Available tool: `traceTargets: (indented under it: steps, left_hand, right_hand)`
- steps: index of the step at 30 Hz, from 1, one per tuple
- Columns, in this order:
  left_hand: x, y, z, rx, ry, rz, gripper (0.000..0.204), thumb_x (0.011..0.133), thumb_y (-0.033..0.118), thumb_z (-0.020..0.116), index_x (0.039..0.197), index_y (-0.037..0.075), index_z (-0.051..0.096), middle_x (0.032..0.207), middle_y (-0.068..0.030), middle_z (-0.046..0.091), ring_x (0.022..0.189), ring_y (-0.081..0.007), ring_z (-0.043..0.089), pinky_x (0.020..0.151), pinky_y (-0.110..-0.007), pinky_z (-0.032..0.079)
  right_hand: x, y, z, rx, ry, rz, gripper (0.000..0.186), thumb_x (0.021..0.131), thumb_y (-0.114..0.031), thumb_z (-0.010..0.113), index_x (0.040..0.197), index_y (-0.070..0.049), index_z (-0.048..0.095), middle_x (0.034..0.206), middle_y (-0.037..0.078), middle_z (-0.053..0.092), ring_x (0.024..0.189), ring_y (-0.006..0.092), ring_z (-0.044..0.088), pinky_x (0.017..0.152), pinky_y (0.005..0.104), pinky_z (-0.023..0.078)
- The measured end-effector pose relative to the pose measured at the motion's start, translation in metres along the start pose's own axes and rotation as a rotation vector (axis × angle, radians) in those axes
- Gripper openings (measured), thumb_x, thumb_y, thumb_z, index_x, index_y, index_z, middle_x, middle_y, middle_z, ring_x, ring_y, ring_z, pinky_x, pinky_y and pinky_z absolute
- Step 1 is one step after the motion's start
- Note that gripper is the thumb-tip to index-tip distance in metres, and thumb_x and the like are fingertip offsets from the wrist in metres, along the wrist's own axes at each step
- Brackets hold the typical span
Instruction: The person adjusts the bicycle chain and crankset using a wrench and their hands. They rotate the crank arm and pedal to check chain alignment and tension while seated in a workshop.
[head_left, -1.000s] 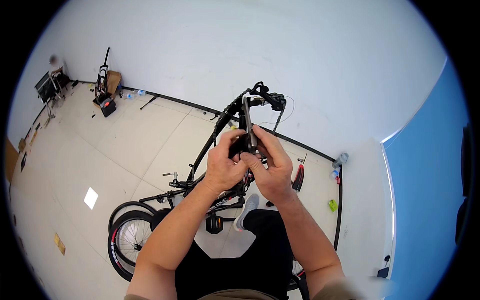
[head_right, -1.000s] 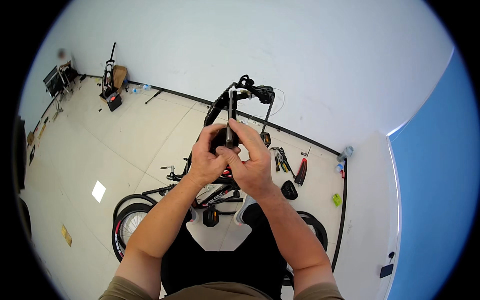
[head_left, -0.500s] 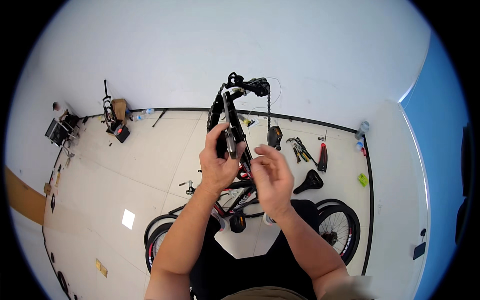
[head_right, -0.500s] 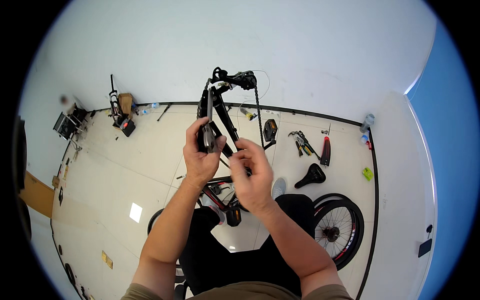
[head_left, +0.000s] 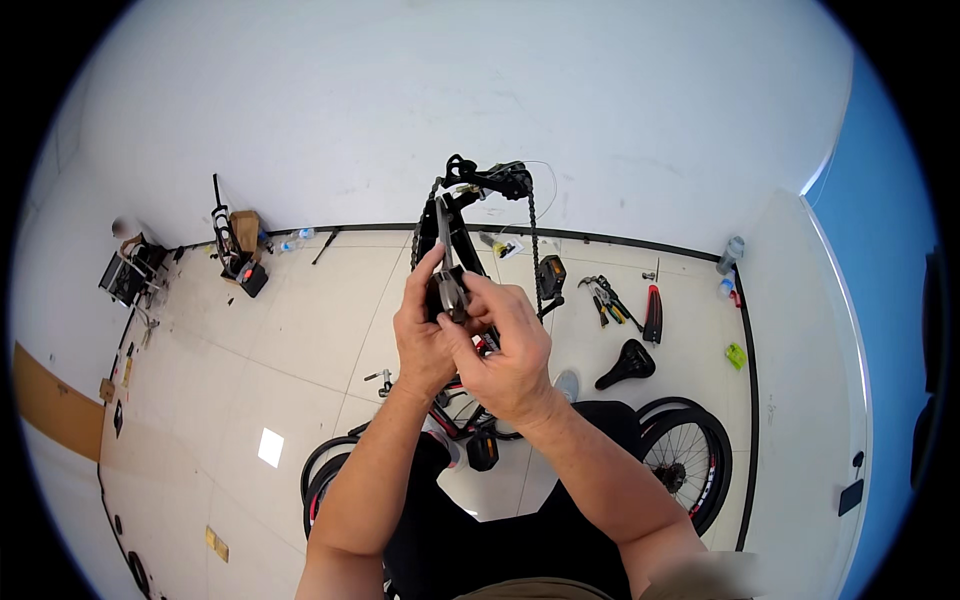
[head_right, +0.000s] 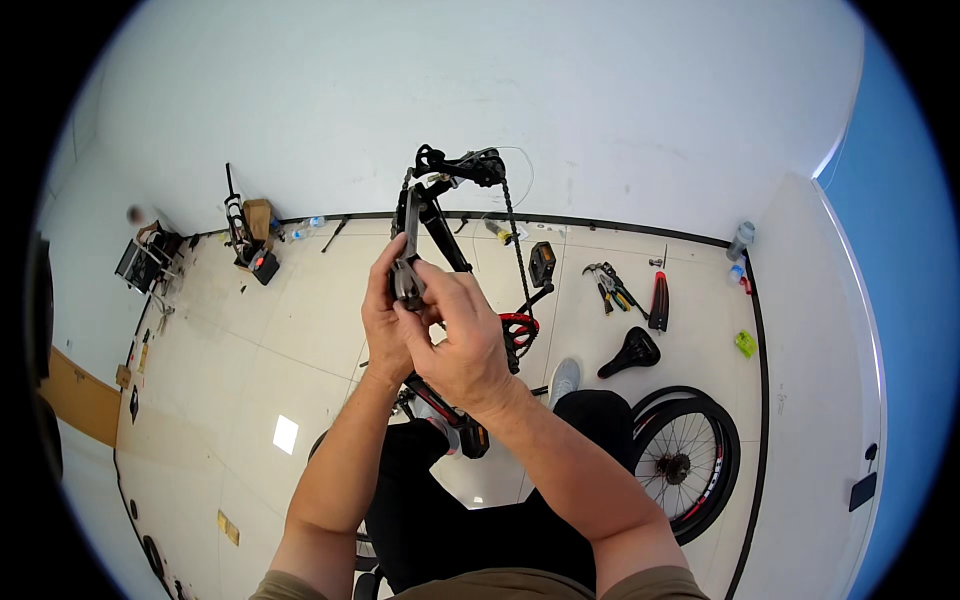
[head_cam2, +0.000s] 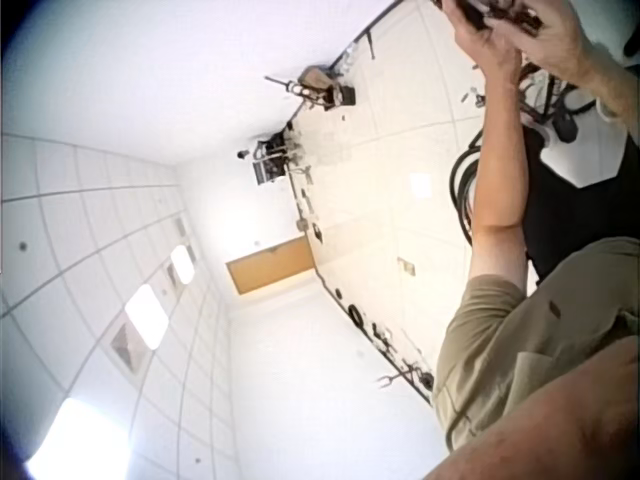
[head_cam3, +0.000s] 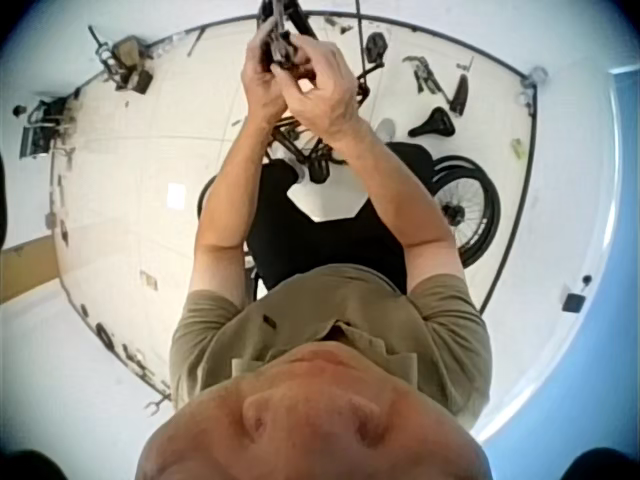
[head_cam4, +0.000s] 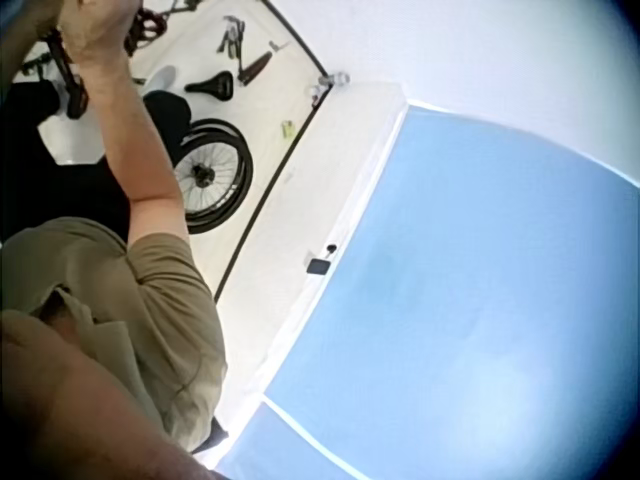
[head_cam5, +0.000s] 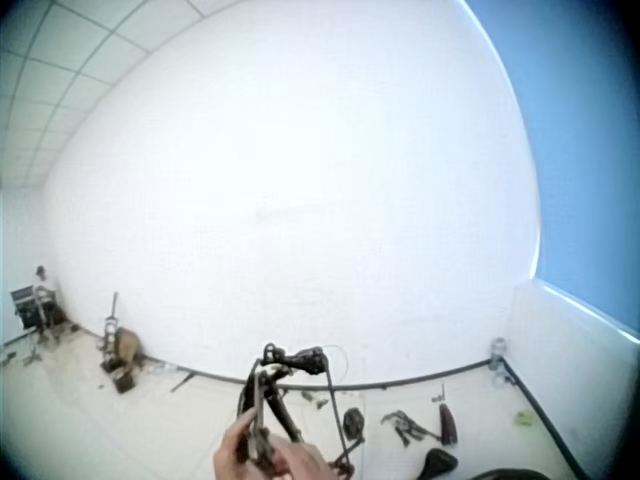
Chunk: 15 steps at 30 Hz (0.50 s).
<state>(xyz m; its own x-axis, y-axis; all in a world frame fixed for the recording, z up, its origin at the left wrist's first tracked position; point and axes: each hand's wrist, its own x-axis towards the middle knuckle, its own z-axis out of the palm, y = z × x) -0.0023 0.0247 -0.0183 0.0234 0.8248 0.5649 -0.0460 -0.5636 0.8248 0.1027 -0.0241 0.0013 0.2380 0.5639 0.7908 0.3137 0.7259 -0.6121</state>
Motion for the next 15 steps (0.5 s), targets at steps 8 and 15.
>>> traceTargets:
  steps: [8,15]
  left_hand:
    - [0.0,0.004,-0.004,0.086,-0.103,0.008,0.071,0.081,-0.004,0.075,0.146,0.008,0.049,0.098,-0.0055,0.072,0.085,-0.0105,0.067,0.078,-0.028,0.057]
    - [0.001,-0.011,-0.006,0.003,-0.04,0.057,0.07,0.084,0.001,0.076,0.147,0.01,0.048,0.096,-0.0058,0.072,0.082,-0.0097,0.066,0.075,-0.027,0.057]
  right_hand:
    - [-0.014,0.011,0.001,-0.135,-0.005,-0.015,0.026,0.081,0.0,0.082,0.095,-0.001,0.06,0.084,0.007,0.062,0.064,0.0121,0.059,0.056,0.0256,0.051]
    - [-0.003,0.011,0.002,-0.169,-0.035,-0.145,0.024,0.08,0.004,0.08,0.094,0.0,0.061,0.083,0.009,0.063,0.063,0.0152,0.061,0.057,0.0269,0.051]
